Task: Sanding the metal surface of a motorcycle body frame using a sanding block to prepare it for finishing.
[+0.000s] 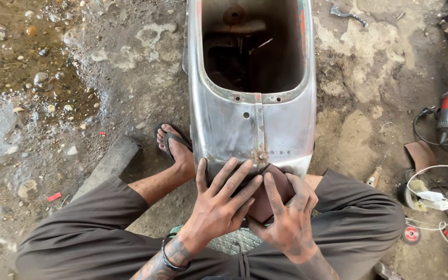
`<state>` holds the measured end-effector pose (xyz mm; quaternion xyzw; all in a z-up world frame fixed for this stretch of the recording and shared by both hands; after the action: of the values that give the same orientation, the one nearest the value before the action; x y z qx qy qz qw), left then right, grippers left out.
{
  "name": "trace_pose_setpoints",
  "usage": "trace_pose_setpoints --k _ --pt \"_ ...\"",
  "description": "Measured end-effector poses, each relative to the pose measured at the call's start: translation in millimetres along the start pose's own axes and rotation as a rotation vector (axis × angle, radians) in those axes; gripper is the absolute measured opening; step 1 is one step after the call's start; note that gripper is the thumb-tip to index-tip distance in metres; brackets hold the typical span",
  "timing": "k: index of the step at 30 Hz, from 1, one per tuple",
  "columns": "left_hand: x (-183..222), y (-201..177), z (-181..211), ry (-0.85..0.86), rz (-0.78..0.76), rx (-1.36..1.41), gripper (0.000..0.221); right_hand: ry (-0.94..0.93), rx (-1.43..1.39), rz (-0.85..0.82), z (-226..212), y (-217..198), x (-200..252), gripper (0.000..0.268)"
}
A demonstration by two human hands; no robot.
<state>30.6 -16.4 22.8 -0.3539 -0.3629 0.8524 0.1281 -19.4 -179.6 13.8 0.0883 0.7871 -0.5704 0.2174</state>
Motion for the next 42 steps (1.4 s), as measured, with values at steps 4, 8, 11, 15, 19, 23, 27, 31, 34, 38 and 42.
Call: trace_pose_setpoints --k 4,8,11,15,19,23,27,31,34,38,42 --pt "1 -4 -4 -0.016 0.018 0.056 0.044 -0.086 0.014 0.021 -6 -2 -17 0.098" --pt "3 -8 -9 -0.006 0.02 0.054 0.043 -0.108 0.027 0.035 -11 -1 -18 0.098" --pt "4 -10 -12 0.0 0.013 0.086 0.043 -0.108 -0.049 0.034 -15 -1 -21 0.096" --pt "4 -9 -16 0.0 0.035 0.103 0.044 -0.093 -0.157 0.014 -20 -3 -31 0.097" --pt "4 -10 -15 0.008 0.03 0.146 0.045 -0.056 -0.164 -0.013 -19 -5 -25 0.1" --pt "4 -9 -18 -0.018 0.045 0.196 0.046 -0.036 -0.162 -0.045 -23 -5 -31 0.104" --pt "2 -13 -16 -0.008 0.027 0.212 0.046 -0.023 -0.187 -0.042 -26 -6 -27 0.103" --pt "4 -8 -19 -0.009 -0.003 0.264 0.048 0.0 -0.125 -0.011 -30 -8 -30 0.102" --pt "5 -6 -19 0.0 0.019 0.297 0.052 0.041 -0.145 -0.009 -32 -9 -29 0.103" --pt "11 -5 -24 0.022 -0.042 0.293 0.054 0.09 -0.115 0.0 -32 -3 -18 0.107" --pt "12 -4 -28 0.017 0.004 0.333 0.059 0.069 -0.154 0.008 -35 -7 -37 0.106"
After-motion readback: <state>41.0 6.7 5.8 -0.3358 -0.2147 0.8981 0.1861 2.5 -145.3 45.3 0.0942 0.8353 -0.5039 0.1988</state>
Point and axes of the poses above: each hand's wrist, its own x-axis away from the middle knuckle, its own y-axis out of the palm, z = x × y, the point moved 4 cm from there along -x, towards the middle knuckle, and after that the axes turned 2 degrees about y, right-handed, at the moved point
